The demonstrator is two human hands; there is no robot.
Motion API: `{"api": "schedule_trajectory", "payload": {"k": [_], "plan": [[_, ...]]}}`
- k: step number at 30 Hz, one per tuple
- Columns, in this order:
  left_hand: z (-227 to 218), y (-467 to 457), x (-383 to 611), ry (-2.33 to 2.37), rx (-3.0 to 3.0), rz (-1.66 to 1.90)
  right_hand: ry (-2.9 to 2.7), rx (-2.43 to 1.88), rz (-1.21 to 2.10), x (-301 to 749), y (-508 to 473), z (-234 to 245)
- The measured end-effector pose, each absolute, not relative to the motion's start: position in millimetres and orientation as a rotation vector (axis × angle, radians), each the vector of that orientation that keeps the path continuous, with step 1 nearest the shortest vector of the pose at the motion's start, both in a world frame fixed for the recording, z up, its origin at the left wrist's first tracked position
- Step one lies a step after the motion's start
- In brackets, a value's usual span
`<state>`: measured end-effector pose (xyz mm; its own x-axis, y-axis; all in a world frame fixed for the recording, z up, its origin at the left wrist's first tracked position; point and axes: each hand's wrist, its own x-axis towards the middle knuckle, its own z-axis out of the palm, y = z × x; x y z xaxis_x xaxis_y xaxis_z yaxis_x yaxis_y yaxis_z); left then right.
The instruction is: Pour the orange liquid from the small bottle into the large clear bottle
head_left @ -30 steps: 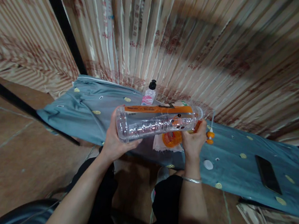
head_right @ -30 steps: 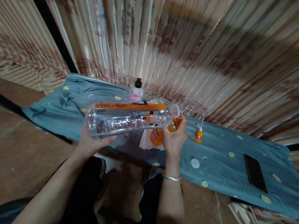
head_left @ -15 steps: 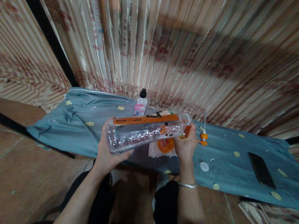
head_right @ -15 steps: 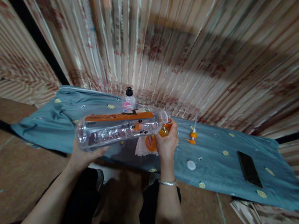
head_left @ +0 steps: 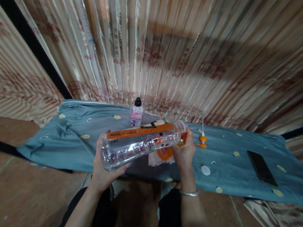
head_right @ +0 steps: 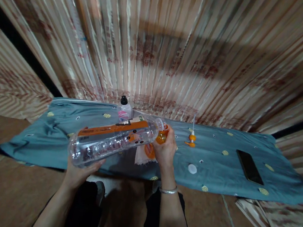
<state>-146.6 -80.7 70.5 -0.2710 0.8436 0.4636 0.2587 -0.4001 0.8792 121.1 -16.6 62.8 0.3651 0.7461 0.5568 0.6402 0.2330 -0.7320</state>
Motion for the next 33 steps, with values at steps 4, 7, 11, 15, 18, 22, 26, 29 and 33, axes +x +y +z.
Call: {"api": "schedule_trajectory", "payload": {"k": [4, 7, 11, 15, 18, 22, 26, 29, 33], "plan": [[71.4, -80.3, -147.0, 1.356, 1.524, 1.719, -1.332, -1.485, 0.1, 120.6, -16.7, 63.5], [69.9, -79.5, -147.8, 1.352, 1.531, 1.699, -1.332, -1.499, 0.104, 120.9, -16.7, 63.4], [70.3, -78.5, -145.9, 1.331, 1.515, 1.721, -1.34, -1.497, 0.107, 121.5, -17.0, 62.8], [75.9, -78.8, -143.4, 1.301, 1.529, 1.723, -1.333, -1.49, 0.128, 121.6, -17.6, 62.8], [77.6, -79.5, -144.6, 1.331, 1.572, 1.756, -1.322, -1.496, 0.145, 121.5, -18.1, 62.8], [76.0, -80.8, -146.7, 1.349, 1.539, 1.721, -1.329, -1.531, 0.134, 121.5, -18.7, 62.8], [74.1, -82.0, -146.2, 1.351, 1.457, 1.646, -1.324, -1.532, 0.141, 121.6, -19.3, 63.7], [72.0, -81.7, -146.3, 1.347, 1.446, 1.648, -1.32, -1.512, 0.142, 121.8, -19.3, 64.3], [71.5, -80.4, -147.0, 1.35, 1.488, 1.665, -1.311, -1.51, 0.121, 121.8, -18.4, 64.2]]}}
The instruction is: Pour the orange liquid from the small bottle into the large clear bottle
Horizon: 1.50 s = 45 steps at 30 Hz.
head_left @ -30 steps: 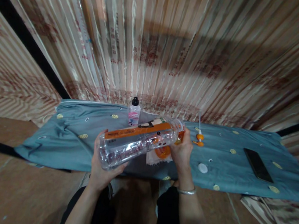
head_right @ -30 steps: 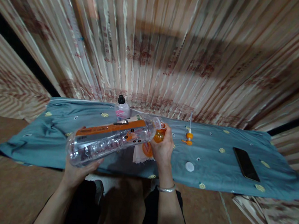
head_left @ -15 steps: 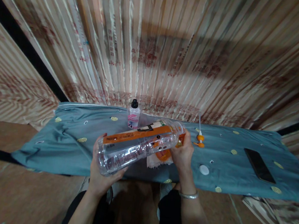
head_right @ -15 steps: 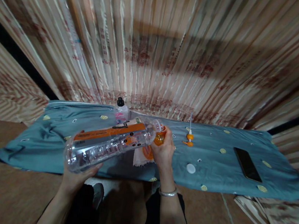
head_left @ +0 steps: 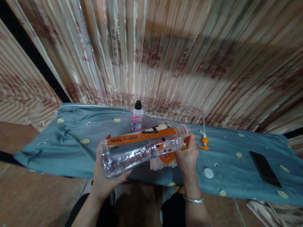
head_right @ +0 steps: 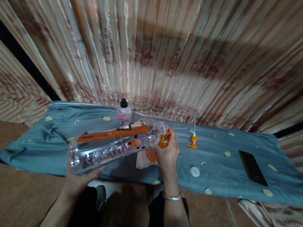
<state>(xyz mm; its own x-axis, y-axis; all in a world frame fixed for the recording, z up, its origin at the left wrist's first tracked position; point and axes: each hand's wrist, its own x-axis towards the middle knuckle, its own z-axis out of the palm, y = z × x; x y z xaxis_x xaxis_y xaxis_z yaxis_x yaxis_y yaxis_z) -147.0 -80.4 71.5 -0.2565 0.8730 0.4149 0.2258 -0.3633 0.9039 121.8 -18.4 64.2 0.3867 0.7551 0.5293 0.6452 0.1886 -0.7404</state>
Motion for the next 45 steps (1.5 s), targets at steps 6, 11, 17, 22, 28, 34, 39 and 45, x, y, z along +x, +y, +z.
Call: {"api": "schedule_trajectory", "payload": {"k": [6, 11, 17, 22, 28, 34, 39, 45], "plan": [[74.8, -80.7, -146.3, 1.357, 1.507, 1.641, -1.31, -1.525, 0.085, 120.7, -19.0, 65.3], [76.2, -80.4, -145.3, 1.343, 1.513, 1.679, -1.305, -1.522, 0.117, 120.9, -19.2, 65.5], [72.1, -80.7, -145.9, 1.35, 1.465, 1.65, -1.306, -1.509, 0.124, 120.6, -18.9, 66.0], [69.4, -80.8, -147.1, 1.341, 1.492, 1.645, -1.303, -1.513, 0.129, 120.9, -19.0, 66.2], [75.3, -79.5, -145.0, 1.319, 1.537, 1.693, -1.309, -1.517, 0.092, 121.7, -18.2, 64.2], [74.9, -79.9, -144.8, 1.332, 1.517, 1.661, -1.322, -1.516, 0.087, 122.1, -18.2, 63.8], [71.3, -79.1, -146.8, 1.351, 1.553, 1.659, -1.34, -1.512, 0.079, 122.8, -18.1, 63.3], [74.3, -79.3, -144.7, 1.326, 1.545, 1.687, -1.332, -1.514, 0.094, 122.3, -18.2, 64.1]]}}
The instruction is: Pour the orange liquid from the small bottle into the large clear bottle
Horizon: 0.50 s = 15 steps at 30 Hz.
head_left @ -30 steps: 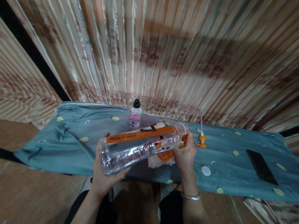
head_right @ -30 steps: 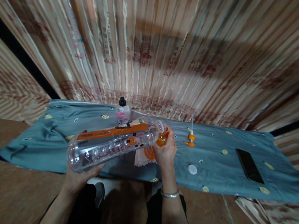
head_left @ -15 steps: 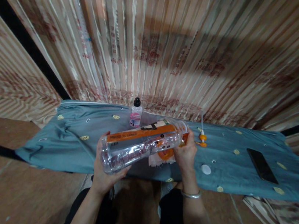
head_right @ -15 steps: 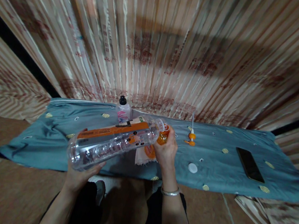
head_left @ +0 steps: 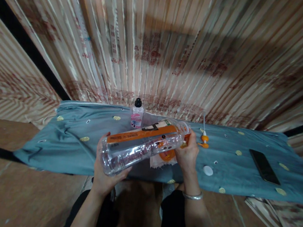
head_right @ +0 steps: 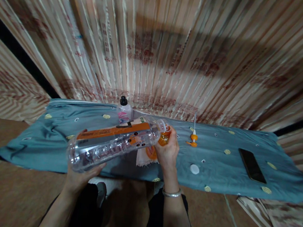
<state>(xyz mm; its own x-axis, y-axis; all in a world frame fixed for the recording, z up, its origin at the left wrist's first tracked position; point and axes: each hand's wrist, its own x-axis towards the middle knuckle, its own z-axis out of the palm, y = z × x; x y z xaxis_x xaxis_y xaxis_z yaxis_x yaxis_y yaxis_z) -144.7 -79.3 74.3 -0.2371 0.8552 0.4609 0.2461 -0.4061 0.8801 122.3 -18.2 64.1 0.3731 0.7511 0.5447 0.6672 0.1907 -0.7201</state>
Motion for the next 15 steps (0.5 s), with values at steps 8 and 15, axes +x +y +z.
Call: {"api": "schedule_trajectory", "payload": {"k": [8, 15], "plan": [[72.3, -78.8, -146.7, 1.361, 1.536, 1.689, -1.326, -1.516, 0.112, 122.5, -18.1, 63.4], [71.0, -80.4, -146.1, 1.342, 1.518, 1.668, -1.314, -1.511, 0.108, 122.4, -18.3, 63.8]]}}
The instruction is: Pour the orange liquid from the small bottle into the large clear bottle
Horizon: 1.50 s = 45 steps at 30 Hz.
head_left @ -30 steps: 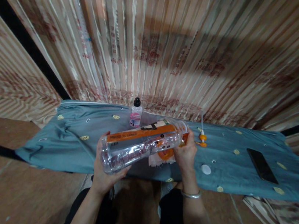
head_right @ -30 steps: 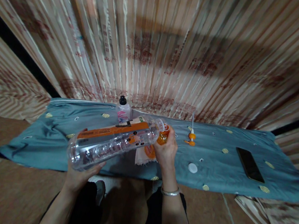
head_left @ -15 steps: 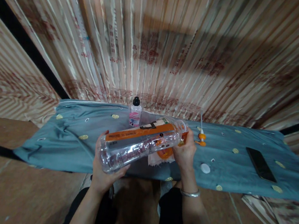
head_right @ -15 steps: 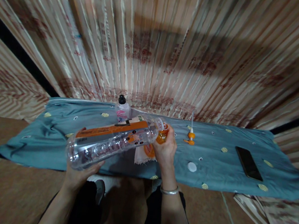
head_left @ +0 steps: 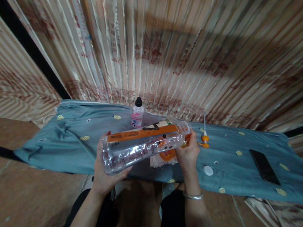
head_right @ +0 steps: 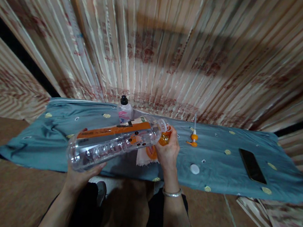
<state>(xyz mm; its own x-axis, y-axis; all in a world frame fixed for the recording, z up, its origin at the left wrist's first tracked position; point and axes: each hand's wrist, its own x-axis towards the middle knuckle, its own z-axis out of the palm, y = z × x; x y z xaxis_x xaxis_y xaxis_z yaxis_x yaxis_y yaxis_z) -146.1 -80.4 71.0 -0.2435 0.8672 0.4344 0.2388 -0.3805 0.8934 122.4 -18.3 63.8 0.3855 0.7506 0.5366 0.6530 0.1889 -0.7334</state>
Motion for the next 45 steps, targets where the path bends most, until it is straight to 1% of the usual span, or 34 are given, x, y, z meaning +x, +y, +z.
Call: {"api": "schedule_trajectory", "payload": {"k": [7, 13, 20, 28, 45], "plan": [[69.1, -80.0, -146.0, 1.343, 1.532, 1.711, -1.306, -1.514, 0.142, 122.1, -19.1, 65.0], [74.1, -81.4, -145.2, 1.295, 1.481, 1.635, -1.302, -1.51, 0.148, 121.9, -18.6, 64.7], [72.9, -81.6, -143.7, 1.28, 1.429, 1.652, -1.299, -1.51, 0.116, 121.1, -19.3, 66.6], [70.5, -80.8, -144.6, 1.323, 1.516, 1.727, -1.294, -1.504, 0.125, 122.0, -19.6, 66.0], [73.9, -81.7, -143.2, 1.284, 1.515, 1.696, -1.297, -1.519, 0.144, 123.5, -17.6, 62.3]]}}
